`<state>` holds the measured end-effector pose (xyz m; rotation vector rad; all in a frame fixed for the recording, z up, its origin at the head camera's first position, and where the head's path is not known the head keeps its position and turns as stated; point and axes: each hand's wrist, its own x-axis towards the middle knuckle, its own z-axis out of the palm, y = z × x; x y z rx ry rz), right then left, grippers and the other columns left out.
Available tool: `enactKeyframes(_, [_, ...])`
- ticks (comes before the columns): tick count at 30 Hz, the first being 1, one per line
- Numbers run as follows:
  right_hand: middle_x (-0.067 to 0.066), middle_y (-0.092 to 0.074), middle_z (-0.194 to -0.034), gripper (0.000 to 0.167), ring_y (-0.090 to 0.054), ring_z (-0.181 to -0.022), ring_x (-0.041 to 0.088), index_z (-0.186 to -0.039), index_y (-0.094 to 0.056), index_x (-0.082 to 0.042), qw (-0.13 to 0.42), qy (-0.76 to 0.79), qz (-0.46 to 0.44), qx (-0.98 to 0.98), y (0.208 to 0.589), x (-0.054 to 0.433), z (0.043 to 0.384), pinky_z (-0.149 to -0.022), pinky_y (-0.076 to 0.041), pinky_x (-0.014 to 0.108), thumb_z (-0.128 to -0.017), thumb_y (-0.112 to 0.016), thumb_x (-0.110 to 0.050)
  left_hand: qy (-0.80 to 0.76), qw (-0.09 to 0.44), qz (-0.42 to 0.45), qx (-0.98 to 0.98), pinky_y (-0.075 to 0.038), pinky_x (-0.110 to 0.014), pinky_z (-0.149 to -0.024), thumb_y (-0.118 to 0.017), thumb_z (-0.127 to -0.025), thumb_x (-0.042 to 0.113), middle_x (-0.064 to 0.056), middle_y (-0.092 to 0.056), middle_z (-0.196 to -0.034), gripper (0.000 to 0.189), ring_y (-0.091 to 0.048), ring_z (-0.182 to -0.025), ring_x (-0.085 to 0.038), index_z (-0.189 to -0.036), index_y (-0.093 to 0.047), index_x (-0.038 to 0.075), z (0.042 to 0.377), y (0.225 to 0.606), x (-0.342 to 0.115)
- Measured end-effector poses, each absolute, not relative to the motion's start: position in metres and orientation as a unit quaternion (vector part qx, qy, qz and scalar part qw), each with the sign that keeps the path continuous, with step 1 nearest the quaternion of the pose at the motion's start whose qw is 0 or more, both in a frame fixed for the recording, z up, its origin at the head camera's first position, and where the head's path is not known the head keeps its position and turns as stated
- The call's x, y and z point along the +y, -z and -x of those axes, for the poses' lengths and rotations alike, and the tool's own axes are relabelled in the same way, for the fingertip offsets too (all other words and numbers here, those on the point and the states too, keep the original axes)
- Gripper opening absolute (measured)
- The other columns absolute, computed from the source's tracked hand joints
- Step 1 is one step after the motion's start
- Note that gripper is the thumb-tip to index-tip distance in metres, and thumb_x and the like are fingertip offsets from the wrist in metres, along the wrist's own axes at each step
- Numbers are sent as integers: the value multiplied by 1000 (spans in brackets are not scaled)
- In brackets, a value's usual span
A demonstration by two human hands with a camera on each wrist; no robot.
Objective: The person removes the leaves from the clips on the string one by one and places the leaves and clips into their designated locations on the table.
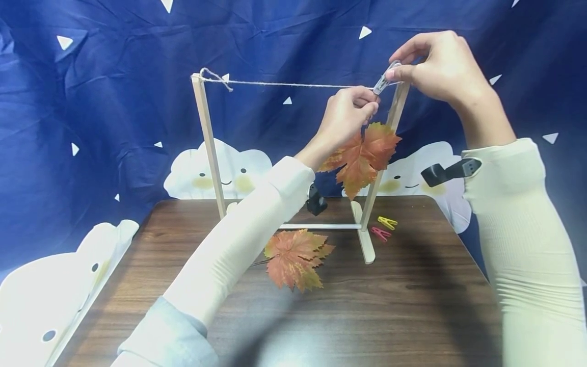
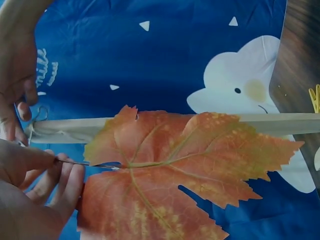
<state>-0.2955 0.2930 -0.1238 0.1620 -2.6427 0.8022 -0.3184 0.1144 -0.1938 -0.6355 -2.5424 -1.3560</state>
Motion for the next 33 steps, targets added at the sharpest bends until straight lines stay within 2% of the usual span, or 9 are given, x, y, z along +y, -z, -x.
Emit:
enactKeyframes(5, [-31,-58,-75,23,-53,-80,-1,-118,-76,-21,215,-317,-61,-922,122,292,295,-74,-40,16,-98,-78,-32,461,96,217,-855,-48,-15,-68,-64,-108,24,9,-77,-113,20,-63,-89,-4,-124,-76,20,319,194,112])
enactKeyframes(9, [-31,-62,-73,12,-57,-73,-5,-108,-77,-26,247,-373,-70,-892,123,290,294,-69,-43,4,-97,-79,-23,466,95,220,-851,-52,-11,-77,-65,-108,24,8,-78,-113,19,-67,-94,-1,-122,-76,19,321,195,106])
enactKeyframes(13, [-32,-65,-75,16,-59,-71,-9,-110,-80,-24,290,-410,-78,-861,123,286,292,-67,-45,1,-96,-81,-18,471,98,224,-847,-53,-9,-84,-66,-107,23,7,-79,-114,17,-71,-101,0,-119,-77,19,322,195,97])
enactKeyframes(18, [-32,-68,-79,19,-60,-72,-9,-110,-82,-21,328,-441,-87,-831,123,282,287,-67,-44,4,-93,-83,-15,492,98,231,-834,-56,-11,-84,-66,-107,22,5,-79,-115,16,-73,-100,-4,-117,-77,16,320,195,82])
enactKeyframes(21, [-29,-69,-82,19,-60,-70,-7,-109,-80,-23,329,-461,-94,-819,126,281,284,-67,-46,4,-92,-84,-14,510,97,239,-820,-57,-12,-81,-66,-106,20,1,-79,-114,16,-75,-97,-11,-118,-75,12,318,197,72])
enactKeyframes(25, [-23,-69,-87,28,-60,-64,-3,-120,-78,-19,318,-487,-107,-806,135,283,279,-60,-46,5,-92,-83,-13,527,101,251,-806,-58,-13,-79,-67,-106,19,-2,-79,-112,16,-77,-96,-16,-116,-75,9,314,201,58])
enactKeyframes(28, [-19,-67,-94,38,-59,-64,-2,-131,-74,-17,310,-488,-111,-808,142,284,275,-57,-45,6,-94,-81,-14,533,105,258,-799,-59,-14,-79,-68,-105,17,-4,-79,-108,15,-77,-94,-17,-114,-75,8,311,204,50])
enactKeyframes(33, [-16,-63,-104,38,-60,-69,-2,-133,-74,-18,305,-483,-123,-811,154,285,268,-58,-44,6,-96,-80,-14,548,113,263,-786,-60,-15,-78,-70,-104,14,-5,-79,-104,13,-76,-90,-16,-112,-76,7,305,209,40])
